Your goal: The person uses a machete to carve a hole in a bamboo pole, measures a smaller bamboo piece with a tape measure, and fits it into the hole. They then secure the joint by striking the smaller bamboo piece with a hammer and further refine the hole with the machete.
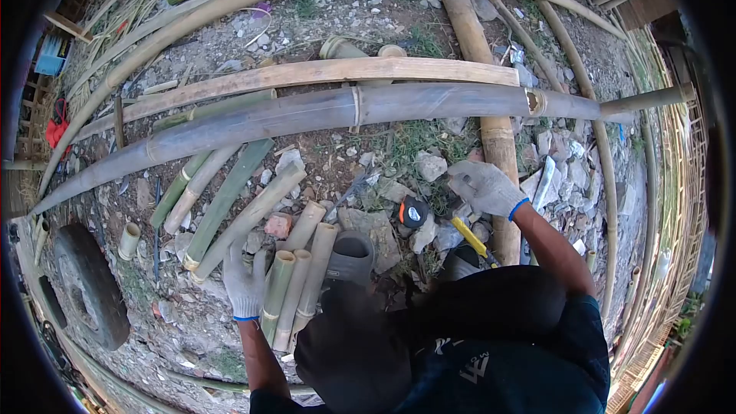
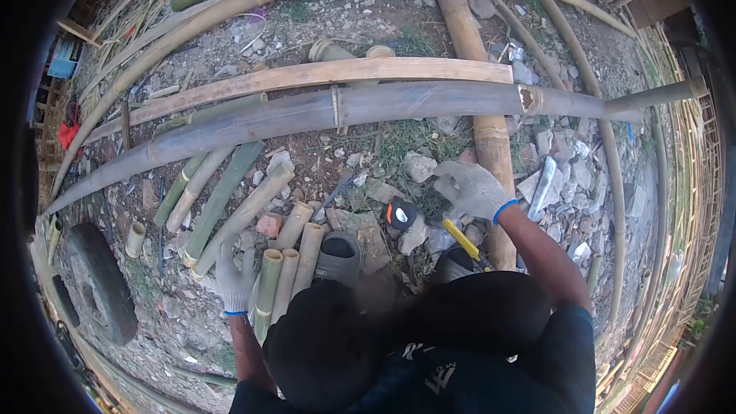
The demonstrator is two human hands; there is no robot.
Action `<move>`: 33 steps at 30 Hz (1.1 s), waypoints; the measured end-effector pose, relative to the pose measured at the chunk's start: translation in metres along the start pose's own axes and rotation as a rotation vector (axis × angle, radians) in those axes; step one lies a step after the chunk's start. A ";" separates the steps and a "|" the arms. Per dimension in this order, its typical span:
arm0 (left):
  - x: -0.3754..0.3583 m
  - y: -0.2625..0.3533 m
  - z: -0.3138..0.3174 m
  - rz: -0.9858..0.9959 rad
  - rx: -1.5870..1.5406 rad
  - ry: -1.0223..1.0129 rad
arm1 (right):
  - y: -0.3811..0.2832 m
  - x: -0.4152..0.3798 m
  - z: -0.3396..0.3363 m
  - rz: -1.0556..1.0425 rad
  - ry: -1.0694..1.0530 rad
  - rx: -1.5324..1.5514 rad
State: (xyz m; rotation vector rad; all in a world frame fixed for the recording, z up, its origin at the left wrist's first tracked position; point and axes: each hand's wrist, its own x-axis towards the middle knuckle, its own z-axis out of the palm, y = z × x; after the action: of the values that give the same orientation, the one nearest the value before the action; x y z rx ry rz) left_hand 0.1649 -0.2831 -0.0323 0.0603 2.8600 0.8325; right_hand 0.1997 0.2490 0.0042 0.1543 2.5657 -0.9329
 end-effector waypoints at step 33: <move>-0.119 0.002 0.002 0.016 0.188 -0.080 | 0.008 0.031 0.075 0.100 -0.270 0.591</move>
State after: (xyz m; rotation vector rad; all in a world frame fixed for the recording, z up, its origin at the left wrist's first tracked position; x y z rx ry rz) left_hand 0.2824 -0.2900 -0.0160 0.1355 2.8562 0.5488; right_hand 0.1983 0.2064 -0.0648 0.2943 1.9595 -1.5307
